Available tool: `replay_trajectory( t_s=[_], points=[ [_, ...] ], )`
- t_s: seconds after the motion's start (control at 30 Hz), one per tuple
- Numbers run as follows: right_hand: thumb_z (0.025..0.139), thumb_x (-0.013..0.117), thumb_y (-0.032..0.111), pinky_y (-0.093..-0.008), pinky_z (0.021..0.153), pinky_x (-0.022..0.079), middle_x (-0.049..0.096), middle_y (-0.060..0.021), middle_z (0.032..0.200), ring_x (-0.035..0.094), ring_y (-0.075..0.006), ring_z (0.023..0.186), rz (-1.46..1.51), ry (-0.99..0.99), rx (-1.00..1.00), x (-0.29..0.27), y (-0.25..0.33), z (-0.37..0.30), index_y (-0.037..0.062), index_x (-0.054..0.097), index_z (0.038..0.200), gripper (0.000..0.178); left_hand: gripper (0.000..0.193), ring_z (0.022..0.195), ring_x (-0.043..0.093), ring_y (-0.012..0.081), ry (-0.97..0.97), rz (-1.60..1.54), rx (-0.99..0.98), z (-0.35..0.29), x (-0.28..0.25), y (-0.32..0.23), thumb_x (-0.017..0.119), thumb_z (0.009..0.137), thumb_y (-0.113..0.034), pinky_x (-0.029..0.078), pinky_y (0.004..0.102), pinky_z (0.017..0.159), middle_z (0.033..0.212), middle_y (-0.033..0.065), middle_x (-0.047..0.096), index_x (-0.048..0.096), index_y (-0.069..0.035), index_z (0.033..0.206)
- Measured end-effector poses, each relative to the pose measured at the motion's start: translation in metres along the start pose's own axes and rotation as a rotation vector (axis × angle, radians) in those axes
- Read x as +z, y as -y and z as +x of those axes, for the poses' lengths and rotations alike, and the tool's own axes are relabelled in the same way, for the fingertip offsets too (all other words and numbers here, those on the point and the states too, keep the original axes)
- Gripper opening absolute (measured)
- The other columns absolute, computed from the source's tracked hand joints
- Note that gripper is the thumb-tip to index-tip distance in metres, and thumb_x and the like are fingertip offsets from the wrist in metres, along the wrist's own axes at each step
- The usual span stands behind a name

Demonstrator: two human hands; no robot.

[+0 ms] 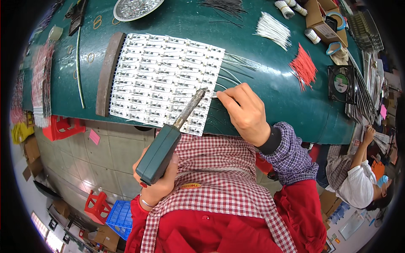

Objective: The person places a circuit board sheet on the workstation, solders wires onto the board with a soldering iron, and aligns the attached wires using a rod.

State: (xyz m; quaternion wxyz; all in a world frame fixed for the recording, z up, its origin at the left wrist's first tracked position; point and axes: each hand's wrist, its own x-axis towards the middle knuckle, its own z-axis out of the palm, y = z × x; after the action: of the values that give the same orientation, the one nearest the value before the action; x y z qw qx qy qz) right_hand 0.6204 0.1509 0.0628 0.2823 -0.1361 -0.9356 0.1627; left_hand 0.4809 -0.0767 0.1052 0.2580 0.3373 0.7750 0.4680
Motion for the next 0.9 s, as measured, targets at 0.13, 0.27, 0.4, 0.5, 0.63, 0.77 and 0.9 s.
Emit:
replay_trajectory(
  t_s=[0.13, 0.27, 0.4, 0.5, 0.63, 0.77, 0.9],
  points=[
    [0.065, 0.064, 0.000, -0.0319, 0.061, 0.049, 0.059, -0.0089, 0.085, 0.057, -0.0229, 0.077, -0.008, -0.017, 0.001, 0.000, 0.001, -0.001, -0.0029, 0.064, 0.094, 0.029, 0.024, 0.069, 0.067, 0.0214, -0.008, 0.000, 0.039, -0.002, -0.001, 0.001, 0.072, 0.072, 0.004, 0.052, 0.0286, 0.060, 0.088, 0.0165, 0.067, 0.067, 0.008, 0.095],
    [0.065, 0.065, 0.001, -0.0320, 0.060, 0.047, 0.059, -0.0082, 0.084, 0.057, -0.0220, 0.075, -0.019, -0.066, -0.034, -0.004, 0.005, -0.002, -0.0018, 0.065, 0.093, 0.028, 0.023, 0.069, 0.067, 0.0222, -0.004, 0.018, 0.060, -0.004, -0.001, 0.000, 0.072, 0.072, 0.003, 0.053, 0.0289, 0.061, 0.087, 0.0167, 0.067, 0.067, 0.008, 0.095],
    [0.067, 0.065, 0.000, -0.0317, 0.058, 0.046, 0.059, -0.0071, 0.083, 0.057, -0.0209, 0.073, 0.011, -0.044, -0.026, -0.001, 0.009, -0.009, -0.0011, 0.066, 0.094, 0.027, 0.022, 0.069, 0.067, 0.0255, 0.005, 0.037, 0.082, -0.005, -0.003, -0.002, 0.071, 0.072, 0.004, 0.053, 0.0311, 0.063, 0.086, 0.0175, 0.068, 0.067, 0.008, 0.093],
    [0.068, 0.066, 0.000, -0.0316, 0.057, 0.045, 0.060, -0.0064, 0.083, 0.058, -0.0203, 0.072, 0.019, -0.033, -0.016, 0.001, 0.010, -0.011, -0.0007, 0.066, 0.094, 0.026, 0.021, 0.069, 0.067, 0.0273, 0.023, 0.080, 0.142, -0.003, -0.005, -0.004, 0.071, 0.071, 0.004, 0.053, 0.0325, 0.065, 0.085, 0.0177, 0.068, 0.068, 0.008, 0.092],
    [0.068, 0.066, 0.000, -0.0313, 0.057, 0.045, 0.060, -0.0065, 0.083, 0.058, -0.0203, 0.072, 0.025, -0.026, -0.009, 0.002, 0.010, -0.012, -0.0005, 0.066, 0.094, 0.026, 0.022, 0.068, 0.067, 0.0284, 0.060, 0.101, 0.145, -0.005, -0.006, -0.004, 0.071, 0.070, 0.004, 0.053, 0.0333, 0.066, 0.085, 0.0174, 0.068, 0.068, 0.007, 0.092],
    [0.068, 0.065, 0.000, -0.0313, 0.057, 0.046, 0.059, -0.0067, 0.083, 0.057, -0.0205, 0.072, 0.015, -0.021, -0.010, 0.002, 0.010, -0.011, -0.0006, 0.066, 0.095, 0.027, 0.022, 0.069, 0.067, 0.0279, 0.073, 0.087, 0.109, -0.008, -0.006, -0.003, 0.071, 0.070, 0.004, 0.053, 0.0326, 0.065, 0.086, 0.0172, 0.067, 0.068, 0.006, 0.091],
    [0.068, 0.065, 0.000, -0.0314, 0.058, 0.046, 0.058, -0.0068, 0.082, 0.057, -0.0206, 0.072, -0.002, -0.013, -0.009, 0.002, 0.011, -0.011, -0.0010, 0.066, 0.096, 0.028, 0.020, 0.067, 0.065, 0.0259, 0.104, 0.105, 0.122, -0.008, -0.006, 0.001, 0.071, 0.071, 0.004, 0.051, 0.0314, 0.061, 0.086, 0.0156, 0.066, 0.067, 0.005, 0.090]
  ],
)
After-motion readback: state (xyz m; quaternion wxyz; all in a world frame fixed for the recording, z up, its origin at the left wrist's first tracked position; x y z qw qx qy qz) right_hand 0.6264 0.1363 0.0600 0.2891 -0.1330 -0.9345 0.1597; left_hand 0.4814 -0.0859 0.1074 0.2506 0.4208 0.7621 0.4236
